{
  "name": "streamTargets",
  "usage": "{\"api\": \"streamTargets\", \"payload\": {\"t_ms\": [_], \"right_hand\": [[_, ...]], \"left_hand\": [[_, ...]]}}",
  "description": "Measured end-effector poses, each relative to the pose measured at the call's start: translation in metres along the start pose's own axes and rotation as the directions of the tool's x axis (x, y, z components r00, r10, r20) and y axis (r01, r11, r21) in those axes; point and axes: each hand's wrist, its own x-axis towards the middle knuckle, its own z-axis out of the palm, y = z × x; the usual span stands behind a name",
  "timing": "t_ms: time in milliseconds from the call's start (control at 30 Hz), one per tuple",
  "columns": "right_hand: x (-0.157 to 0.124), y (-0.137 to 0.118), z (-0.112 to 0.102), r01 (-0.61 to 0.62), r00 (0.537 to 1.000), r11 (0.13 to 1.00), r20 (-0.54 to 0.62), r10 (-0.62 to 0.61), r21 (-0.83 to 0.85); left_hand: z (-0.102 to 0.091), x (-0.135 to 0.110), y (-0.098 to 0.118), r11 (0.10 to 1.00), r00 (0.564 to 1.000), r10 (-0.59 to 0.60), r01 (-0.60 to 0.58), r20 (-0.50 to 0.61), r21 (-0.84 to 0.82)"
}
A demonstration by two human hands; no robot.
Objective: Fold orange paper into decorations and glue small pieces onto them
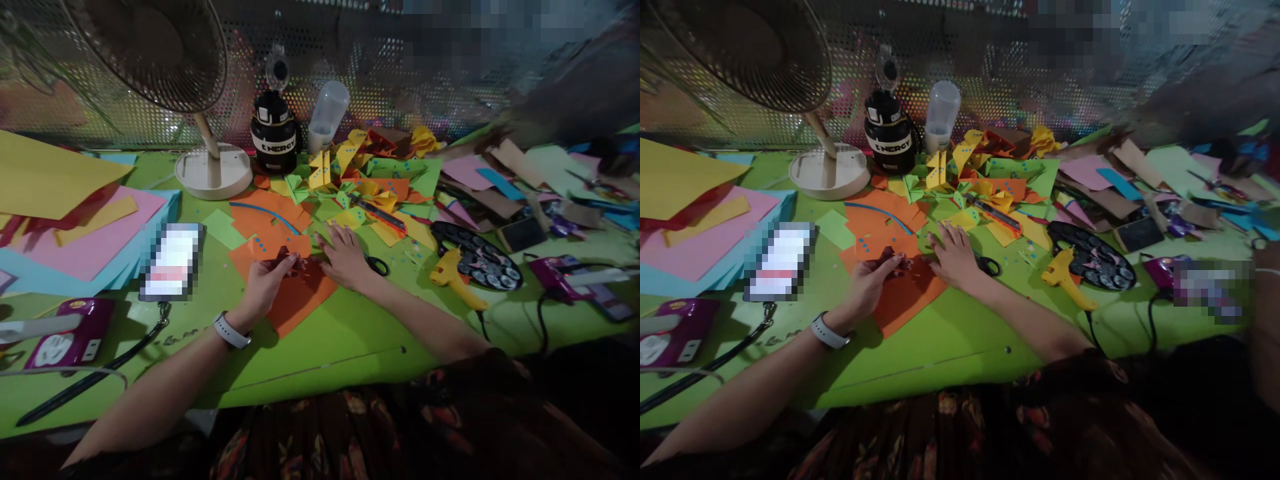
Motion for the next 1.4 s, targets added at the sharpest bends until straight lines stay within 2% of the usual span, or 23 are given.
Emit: {"api": "streamTargets", "payload": {"t_ms": [133,267,367,433,500,600,667,733,800,967,1067,1167,1400], "right_hand": [[0.001,0.001,0.004,0.011,0.999,1.000,-0.031,-0.011,-0.010],[0.001,0.001,0.004,0.027,1.000,1.000,-0.002,-0.027,0.014],[-0.001,0.001,-0.002,0.006,0.998,0.994,-0.063,0.001,0.108],[-0.004,0.003,-0.010,-0.026,0.991,0.971,-0.121,0.056,0.238],[-0.008,0.005,-0.018,-0.053,0.983,0.901,-0.134,0.122,0.431],[-0.014,0.005,-0.027,-0.056,0.986,0.668,-0.065,0.154,0.742],[-0.018,0.002,-0.029,-0.028,0.991,0.500,-0.041,0.126,0.865],[-0.020,-0.004,-0.031,-0.005,0.993,0.411,-0.042,0.107,0.912],[-0.022,-0.012,-0.033,-0.007,0.994,0.417,-0.037,0.098,0.909],[-0.023,-0.026,-0.036,0.010,0.996,0.591,-0.060,0.064,0.807],[-0.023,-0.029,-0.031,0.049,0.996,0.664,-0.089,0.026,0.746],[-0.023,-0.030,-0.025,0.059,0.997,0.692,-0.083,0.002,0.719],[-0.024,-0.030,-0.019,0.065,0.997,0.695,-0.070,-0.021,0.716]], "left_hand": [[0.000,0.001,-0.001,1.000,1.000,-0.002,0.002,-0.002,0.018],[0.000,0.001,-0.001,1.000,1.000,0.008,-0.008,-0.008,0.018],[0.000,0.001,0.000,1.000,1.000,0.004,-0.004,0.003,0.012],[0.000,0.000,0.001,1.000,1.000,0.013,-0.013,0.008,0.018],[0.001,-0.001,0.002,0.999,1.000,0.013,-0.013,0.000,0.044],[0.002,-0.002,0.003,0.998,1.000,0.006,-0.005,-0.010,0.069],[0.003,-0.002,0.003,0.998,1.000,0.011,-0.011,-0.001,0.069],[0.003,-0.002,0.003,0.997,1.000,0.008,-0.010,0.019,0.075],[0.003,-0.002,0.004,0.997,0.999,0.003,-0.006,0.037,0.076],[0.005,-0.006,0.007,0.997,0.999,-0.017,0.013,0.052,0.070],[0.006,-0.007,0.008,0.996,0.997,-0.012,0.005,0.082,0.087],[0.005,-0.006,0.007,0.997,0.997,-0.012,0.006,0.079,0.081],[0.003,-0.004,0.002,1.000,0.998,-0.008,0.006,0.064,0.030]]}}
